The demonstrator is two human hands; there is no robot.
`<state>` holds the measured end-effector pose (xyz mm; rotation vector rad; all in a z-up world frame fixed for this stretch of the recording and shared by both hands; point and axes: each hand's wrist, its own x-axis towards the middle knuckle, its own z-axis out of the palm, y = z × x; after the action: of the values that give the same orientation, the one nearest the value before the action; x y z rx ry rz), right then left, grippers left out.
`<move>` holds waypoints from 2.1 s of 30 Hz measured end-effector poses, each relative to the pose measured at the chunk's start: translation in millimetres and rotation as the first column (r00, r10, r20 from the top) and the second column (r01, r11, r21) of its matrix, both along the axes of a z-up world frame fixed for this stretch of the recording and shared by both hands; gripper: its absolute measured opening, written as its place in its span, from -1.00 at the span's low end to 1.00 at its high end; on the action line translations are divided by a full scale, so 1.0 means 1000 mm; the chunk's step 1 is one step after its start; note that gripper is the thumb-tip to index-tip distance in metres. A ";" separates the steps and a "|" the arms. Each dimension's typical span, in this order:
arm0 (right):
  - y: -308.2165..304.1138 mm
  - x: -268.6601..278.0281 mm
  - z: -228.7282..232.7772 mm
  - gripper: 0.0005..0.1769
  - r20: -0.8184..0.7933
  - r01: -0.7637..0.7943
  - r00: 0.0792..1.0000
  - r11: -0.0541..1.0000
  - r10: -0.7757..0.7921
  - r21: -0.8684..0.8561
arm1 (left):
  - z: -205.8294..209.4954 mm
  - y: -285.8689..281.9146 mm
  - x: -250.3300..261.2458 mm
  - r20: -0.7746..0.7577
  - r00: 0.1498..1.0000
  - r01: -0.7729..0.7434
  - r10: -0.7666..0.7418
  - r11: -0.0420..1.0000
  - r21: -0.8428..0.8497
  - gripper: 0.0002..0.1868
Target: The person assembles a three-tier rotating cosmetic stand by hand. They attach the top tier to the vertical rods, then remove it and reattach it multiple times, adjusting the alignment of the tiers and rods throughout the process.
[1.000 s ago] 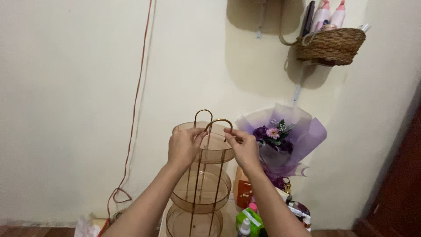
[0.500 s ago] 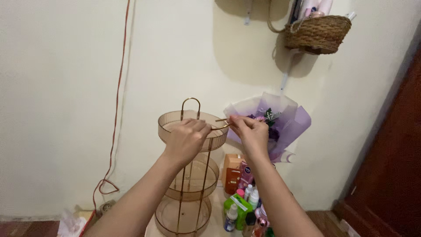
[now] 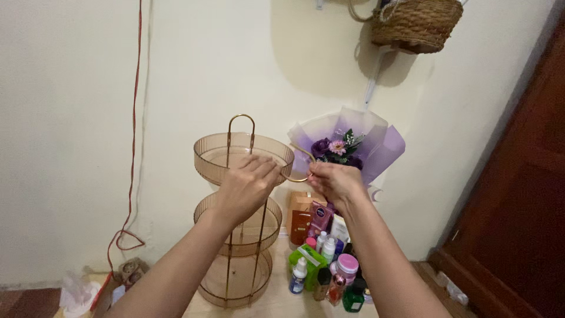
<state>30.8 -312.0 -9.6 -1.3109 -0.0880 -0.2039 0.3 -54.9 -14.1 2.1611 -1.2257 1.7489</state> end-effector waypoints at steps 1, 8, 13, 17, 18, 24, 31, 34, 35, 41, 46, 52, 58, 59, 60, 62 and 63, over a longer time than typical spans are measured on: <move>-0.001 -0.002 -0.001 -0.87 0.001 0.048 0.999 0.999 -0.048 0.003 | -0.003 0.001 0.000 0.007 1.000 -0.014 0.014 1.000 0.000 -0.69; -0.013 -0.011 -0.007 -0.86 -0.024 0.204 0.979 0.977 -0.203 0.069 | -0.025 0.016 0.002 -0.160 0.983 -0.092 0.089 0.996 -0.013 -0.15; -0.016 -0.003 -0.022 -0.85 -0.041 0.264 0.964 0.961 -0.261 0.084 | -0.032 0.019 0.011 -0.237 0.963 -0.138 0.131 0.990 -0.011 -0.07; -0.019 0.003 -0.032 -0.84 -0.051 0.270 0.963 0.957 -0.266 0.107 | -0.034 0.025 0.020 -0.162 0.981 -0.119 0.109 0.992 -0.053 -0.22; -0.020 0.004 -0.034 -0.84 -0.044 0.267 0.964 0.956 -0.263 0.118 | -0.035 0.027 0.021 -0.135 0.986 -0.108 0.098 0.992 -0.067 -0.26; -0.027 0.005 -0.045 -0.85 -0.063 0.360 0.933 0.922 -0.354 0.145 | -0.039 0.040 0.025 -0.211 0.973 -0.119 0.090 0.985 -0.127 -0.29; -0.046 0.007 -0.055 -0.85 -0.095 0.350 0.936 0.921 -0.338 0.169 | -0.045 0.059 0.025 -0.360 0.894 -0.375 0.268 0.887 -0.270 -0.41; -0.050 0.009 -0.061 -0.85 -0.097 0.357 0.933 0.920 -0.345 0.162 | -0.046 0.065 0.024 -0.382 0.884 -0.424 0.270 0.806 -0.413 -0.34; -0.051 0.009 -0.062 -0.85 -0.100 0.361 0.932 0.919 -0.348 0.161 | -0.046 0.067 0.023 -0.398 0.874 -0.446 0.279 0.787 -0.426 -0.30; -0.054 0.009 -0.075 -0.85 -0.125 0.401 0.916 0.888 -0.381 0.227 | -0.048 0.057 0.016 -0.410 0.870 -0.371 0.274 0.912 -0.177 -0.08; -0.055 0.007 -0.094 -0.88 -0.149 0.443 0.896 0.860 -0.418 0.254 | -0.069 0.042 0.025 -0.149 0.964 -0.227 0.220 0.973 -0.034 -0.05; -0.055 0.000 -0.112 -0.90 -0.203 0.496 0.865 0.844 -0.459 0.205 | -0.155 0.041 0.016 -0.444 0.865 -0.160 0.232 0.968 0.194 -0.27; -0.045 0.000 -0.130 -0.90 -0.228 0.487 0.866 0.856 -0.445 0.175 | -0.186 0.051 0.032 -0.564 0.629 -0.225 0.535 0.820 0.527 -0.46; -0.043 0.002 -0.136 -0.90 -0.245 0.490 0.860 0.858 -0.447 0.154 | -0.184 0.052 0.038 -0.561 0.598 -0.214 0.573 0.788 0.578 -0.46; -0.042 0.003 -0.143 -0.90 -0.263 0.492 0.854 0.860 -0.449 0.133 | -0.184 0.054 0.040 -0.554 0.566 -0.200 0.611 0.753 0.627 -0.45; -0.040 0.008 -0.157 -0.92 -0.264 0.496 0.854 0.855 -0.448 0.151 | -0.185 0.057 0.037 -0.513 0.694 -0.238 0.505 0.834 0.498 -0.50; -0.039 0.011 -0.165 -0.93 -0.264 0.498 0.854 0.852 -0.449 0.162 | -0.185 0.059 0.036 -0.478 0.753 -0.248 0.451 0.869 0.429 -0.52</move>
<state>41.5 -351.1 -174.5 -1.0993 0.4451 -0.4796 35.8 3.9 -199.4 2.9801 -1.0486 0.8512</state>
